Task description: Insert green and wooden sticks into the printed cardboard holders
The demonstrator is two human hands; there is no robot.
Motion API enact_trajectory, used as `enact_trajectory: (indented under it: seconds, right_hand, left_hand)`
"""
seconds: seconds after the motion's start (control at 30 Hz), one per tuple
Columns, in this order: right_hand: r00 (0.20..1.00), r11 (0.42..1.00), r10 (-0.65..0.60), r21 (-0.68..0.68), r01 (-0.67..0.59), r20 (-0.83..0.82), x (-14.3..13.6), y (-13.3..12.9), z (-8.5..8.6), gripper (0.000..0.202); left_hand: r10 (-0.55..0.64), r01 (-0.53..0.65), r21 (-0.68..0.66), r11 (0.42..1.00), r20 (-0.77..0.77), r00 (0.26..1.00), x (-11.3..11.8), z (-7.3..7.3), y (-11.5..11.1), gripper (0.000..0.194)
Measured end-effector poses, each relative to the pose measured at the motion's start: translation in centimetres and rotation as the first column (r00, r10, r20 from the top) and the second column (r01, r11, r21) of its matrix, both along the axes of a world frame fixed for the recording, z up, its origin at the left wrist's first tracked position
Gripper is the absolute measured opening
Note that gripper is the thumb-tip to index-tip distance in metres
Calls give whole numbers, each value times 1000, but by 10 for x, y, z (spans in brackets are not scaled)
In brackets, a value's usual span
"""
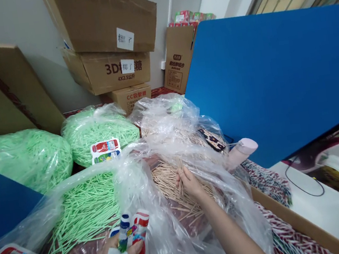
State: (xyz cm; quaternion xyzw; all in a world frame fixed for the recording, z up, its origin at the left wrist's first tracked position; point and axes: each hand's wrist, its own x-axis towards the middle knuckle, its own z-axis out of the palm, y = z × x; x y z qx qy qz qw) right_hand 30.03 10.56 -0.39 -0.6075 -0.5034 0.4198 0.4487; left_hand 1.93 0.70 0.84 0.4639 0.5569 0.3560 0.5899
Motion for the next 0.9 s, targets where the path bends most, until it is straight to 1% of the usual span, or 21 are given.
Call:
enact_trajectory:
  seconds: [0.07, 0.17, 0.23, 0.3, 0.33, 0.4, 0.47, 0.5, 0.57, 0.63, 0.7, 0.77, 0.83, 0.9]
  right_hand:
    - [989, 999, -34, -5, 33, -141, -3, -1, 5, 41]
    - [949, 997, -76, 1, 81, -307, -10, -4, 20, 46]
    - [875, 990, -106, 32, 137, -472, -17, -7, 35, 44]
    - [774, 976, -107, 82, 201, -624, -25, -12, 52, 38]
    - [736, 968, -95, 111, 226, -670, -29, -14, 61, 35]
    - [713, 951, -64, 174, 255, -698, -37, -19, 75, 29]
    - [723, 933, -37, 234, 271, -689, -44, -23, 84, 24]
    - [741, 926, -25, 263, 270, -672, -47, -25, 85, 23]
    - [794, 916, -14, 310, 253, -608, -51, -29, 84, 20]
    - [860, 916, -22, 335, 222, -511, -54, -33, 80, 19]
    - [916, 917, -48, 346, 198, -397, -57, -38, 76, 20]
    - [953, 917, -85, 352, 189, -291, -60, -42, 73, 21]
    - [970, 912, -127, 361, 197, -208, -63, -46, 71, 22]
    - [973, 907, -164, 363, 214, -163, -65, -48, 69, 23]
  left_hand:
    - [-15, 16, -16, 1000, 60, 998, 10, 3, 6, 29]
    - [-40, 42, -11, 999, 145, 989, 27, -2, 16, 33]
    - [-66, 63, 26, 998, 143, 988, 39, -6, 23, 33]
    - [-99, 90, 83, 993, 121, 988, 49, -7, 28, 32]
    - [-113, 100, 112, 989, 108, 988, 53, -6, 30, 30]
    - [-138, 123, 161, 979, 87, 987, 61, -2, 33, 28]
    - [-155, 141, 188, 972, 64, 986, 67, 3, 34, 25]
    - [-160, 147, 204, 968, 47, 986, 69, 5, 35, 22]
    - [-166, 161, 256, 953, 0, 986, 72, 8, 36, 17]
    - [-168, 177, 318, 931, -56, 984, 74, 10, 36, 14]
    - [-156, 188, 366, 911, -117, 981, 75, 11, 37, 13]
    - [-135, 192, 400, 896, -166, 977, 77, 14, 39, 11]
    - [-116, 193, 427, 883, -201, 973, 79, 17, 41, 10]
    - [-109, 201, 454, 868, -221, 969, 80, 21, 42, 9]
